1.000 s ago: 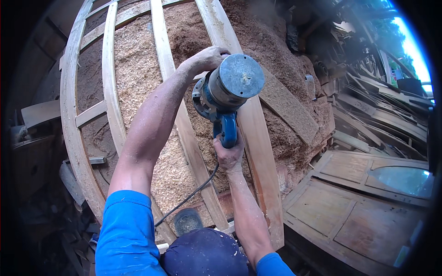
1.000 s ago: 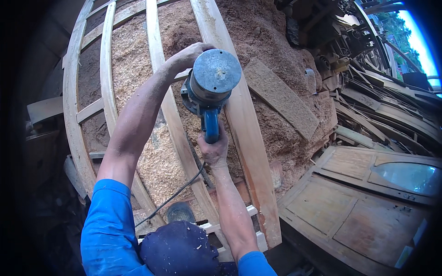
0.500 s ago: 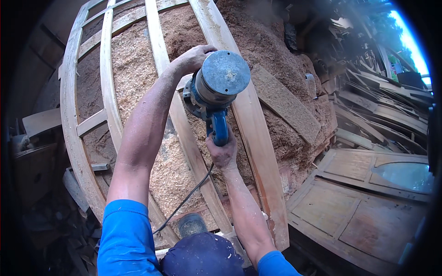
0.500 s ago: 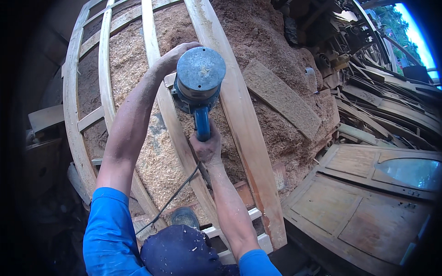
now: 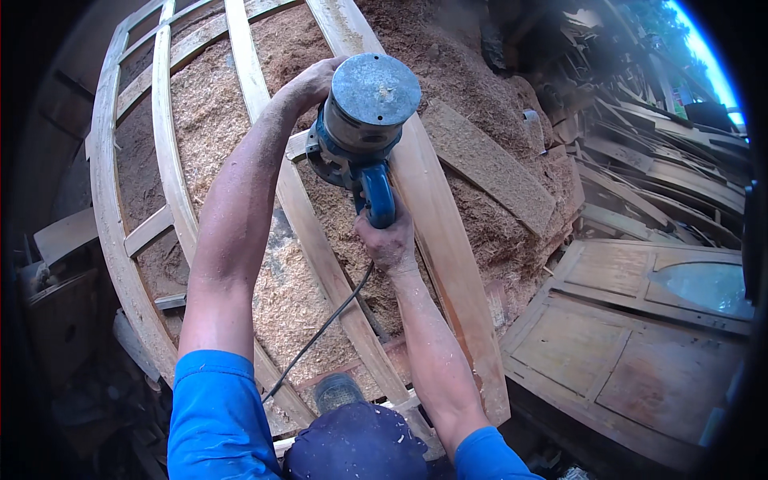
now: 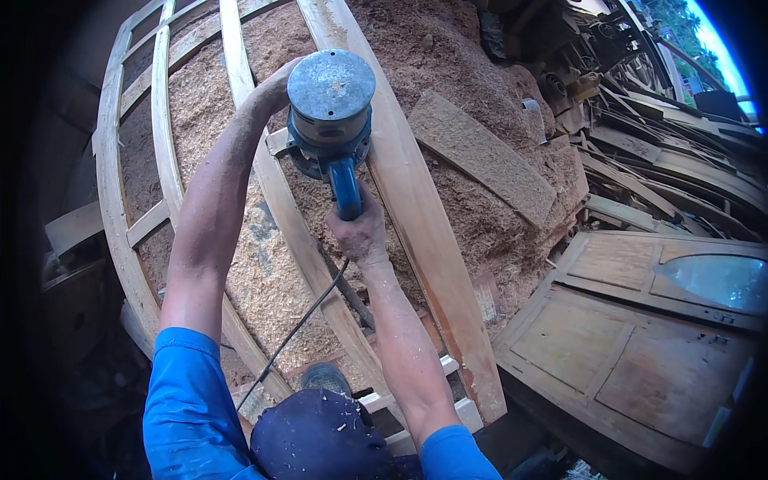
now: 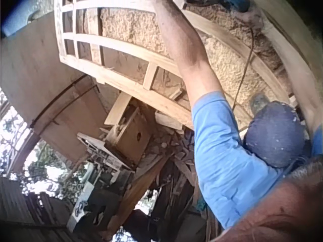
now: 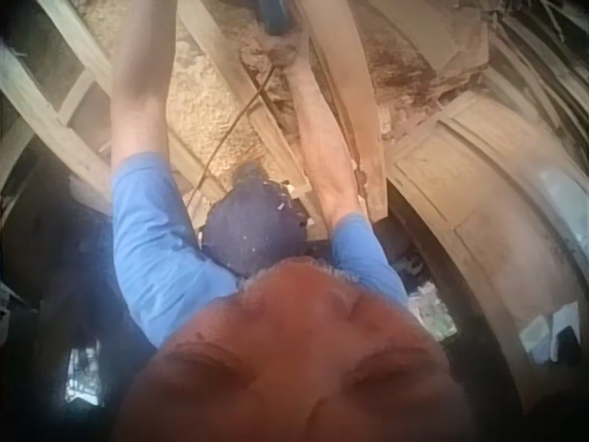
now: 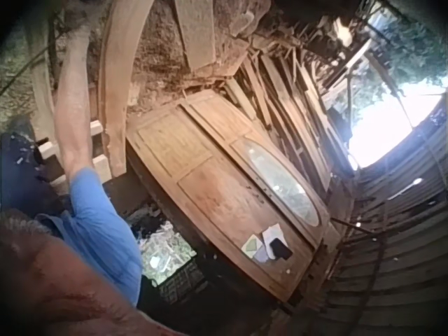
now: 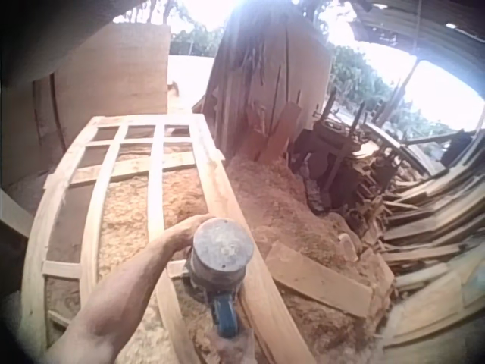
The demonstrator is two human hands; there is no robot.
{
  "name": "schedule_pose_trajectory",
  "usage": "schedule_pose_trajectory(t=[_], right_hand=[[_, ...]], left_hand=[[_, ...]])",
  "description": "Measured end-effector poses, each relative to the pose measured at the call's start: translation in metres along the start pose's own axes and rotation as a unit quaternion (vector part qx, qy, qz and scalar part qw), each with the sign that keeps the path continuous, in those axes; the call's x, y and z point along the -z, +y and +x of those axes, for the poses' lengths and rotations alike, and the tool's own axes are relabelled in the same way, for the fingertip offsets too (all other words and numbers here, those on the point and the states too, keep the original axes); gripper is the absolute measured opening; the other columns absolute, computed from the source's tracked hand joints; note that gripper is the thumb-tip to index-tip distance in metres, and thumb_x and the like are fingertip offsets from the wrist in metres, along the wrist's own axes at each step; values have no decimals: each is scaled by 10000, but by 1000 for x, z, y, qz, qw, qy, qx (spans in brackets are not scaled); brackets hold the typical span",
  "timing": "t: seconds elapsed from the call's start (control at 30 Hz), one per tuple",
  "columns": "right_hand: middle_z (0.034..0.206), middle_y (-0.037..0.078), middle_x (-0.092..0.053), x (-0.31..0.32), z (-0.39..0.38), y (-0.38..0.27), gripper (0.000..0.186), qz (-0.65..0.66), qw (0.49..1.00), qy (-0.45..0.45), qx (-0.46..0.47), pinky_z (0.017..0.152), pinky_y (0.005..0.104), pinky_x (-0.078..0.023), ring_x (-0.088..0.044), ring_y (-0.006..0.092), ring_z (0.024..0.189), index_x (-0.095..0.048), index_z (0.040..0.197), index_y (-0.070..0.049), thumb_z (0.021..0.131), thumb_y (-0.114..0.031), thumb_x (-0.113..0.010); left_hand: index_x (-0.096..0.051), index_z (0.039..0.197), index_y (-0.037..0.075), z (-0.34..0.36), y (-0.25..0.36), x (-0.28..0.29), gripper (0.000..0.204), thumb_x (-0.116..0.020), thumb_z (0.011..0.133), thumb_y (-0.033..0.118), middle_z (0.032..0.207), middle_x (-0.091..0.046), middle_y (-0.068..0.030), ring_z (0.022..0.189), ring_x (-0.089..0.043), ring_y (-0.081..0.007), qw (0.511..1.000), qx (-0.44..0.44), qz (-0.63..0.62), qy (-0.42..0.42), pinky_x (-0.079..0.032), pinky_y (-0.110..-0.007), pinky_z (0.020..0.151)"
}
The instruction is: The person uses a power router to shape the edges of a wooden door frame.
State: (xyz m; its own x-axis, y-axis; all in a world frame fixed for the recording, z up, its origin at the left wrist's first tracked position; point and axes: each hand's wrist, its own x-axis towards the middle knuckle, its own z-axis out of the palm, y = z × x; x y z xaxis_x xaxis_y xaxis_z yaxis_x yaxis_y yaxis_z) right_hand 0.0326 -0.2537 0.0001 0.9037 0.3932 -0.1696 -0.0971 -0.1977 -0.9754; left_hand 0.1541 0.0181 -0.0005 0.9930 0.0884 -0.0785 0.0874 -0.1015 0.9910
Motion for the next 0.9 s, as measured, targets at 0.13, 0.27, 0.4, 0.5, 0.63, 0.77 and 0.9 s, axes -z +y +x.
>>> schedule_pose_trajectory(t=[0.13, 0.27, 0.4, 0.5, 0.63, 0.77, 0.9], right_hand=[[709, -20, -531, 6, 7, -3, 257, 18, 1000, -9, -16, 591, 254, -441, -494, 84, 632, -564, 965, -43, 736, -119, -654], [734, -8, -550, 17, 16, 5, 266, -16, 1000, -6, 5, 598, 268, -451, -514, 91, 648, -575, 983, -38, 747, -124, -663], [763, 5, -574, 19, 21, 9, 307, -19, 1000, -2, 8, 610, 279, -463, -532, 103, 662, -597, 1040, -28, 755, -117, -668], [791, 14, -589, 24, 23, 12, 350, 17, 1000, 4, -6, 623, 282, -470, -544, 115, 677, -604, 1085, -16, 754, -107, -670], [859, 35, -617, 30, 29, 17, 352, 33, 999, 6, 6, 663, 278, -480, -563, 121, 711, -610, 1087, 5, 753, -90, -663], [871, 46, -628, 39, 34, 20, 332, 29, 1000, 2, 8, 684, 281, -483, -567, 114, 716, -617, 1075, 1, 758, -90, -655], [824, 36, -626, 33, 34, 14, 332, 10, 1000, 2, 17, 652, 264, -476, -572, 102, 694, -623, 1068, -5, 748, -86, -658]], left_hand=[[-591, 1311, 74, 11, 4, 1, 496, -701, 880, 293, 1247, -645, -109, 1142, -594, -198, 999, -14, 44, -2, -456, -351, 1000], [-580, 1298, 34, 7, 22, -15, 461, -645, 926, 299, 1216, -652, -111, 1113, -605, -178, 998, -20, 66, -13, -478, -350, 982], [-611, 1290, 80, 14, 20, -10, 452, -643, 932, 354, 1227, -656, -96, 1115, -595, -182, 996, -25, 84, -17, -459, -334, 980], [-616, 1264, 62, 29, 7, -17, 448, -606, 950, 382, 1204, -661, -124, 1093, -601, -191, 994, -41, 100, 7, -465, -334, 954], [-509, 1379, 74, 42, -2, -16, 604, -645, 901, 418, 1300, -602, -151, 1203, -568, -240, 994, -49, 92, -20, -446, -389, 1039], [-538, 1359, 95, 60, -15, -22, 545, -592, 934, 431, 1318, -581, -148, 1227, -551, -250, 987, -79, 141, 2, -432, -386, 1057], [-622, 1234, 63, 77, -26, -23, 426, -552, 961, 382, 1192, -657, -151, 1113, -618, -274, 994, -11, 98, 37, -477, -366, 951]])
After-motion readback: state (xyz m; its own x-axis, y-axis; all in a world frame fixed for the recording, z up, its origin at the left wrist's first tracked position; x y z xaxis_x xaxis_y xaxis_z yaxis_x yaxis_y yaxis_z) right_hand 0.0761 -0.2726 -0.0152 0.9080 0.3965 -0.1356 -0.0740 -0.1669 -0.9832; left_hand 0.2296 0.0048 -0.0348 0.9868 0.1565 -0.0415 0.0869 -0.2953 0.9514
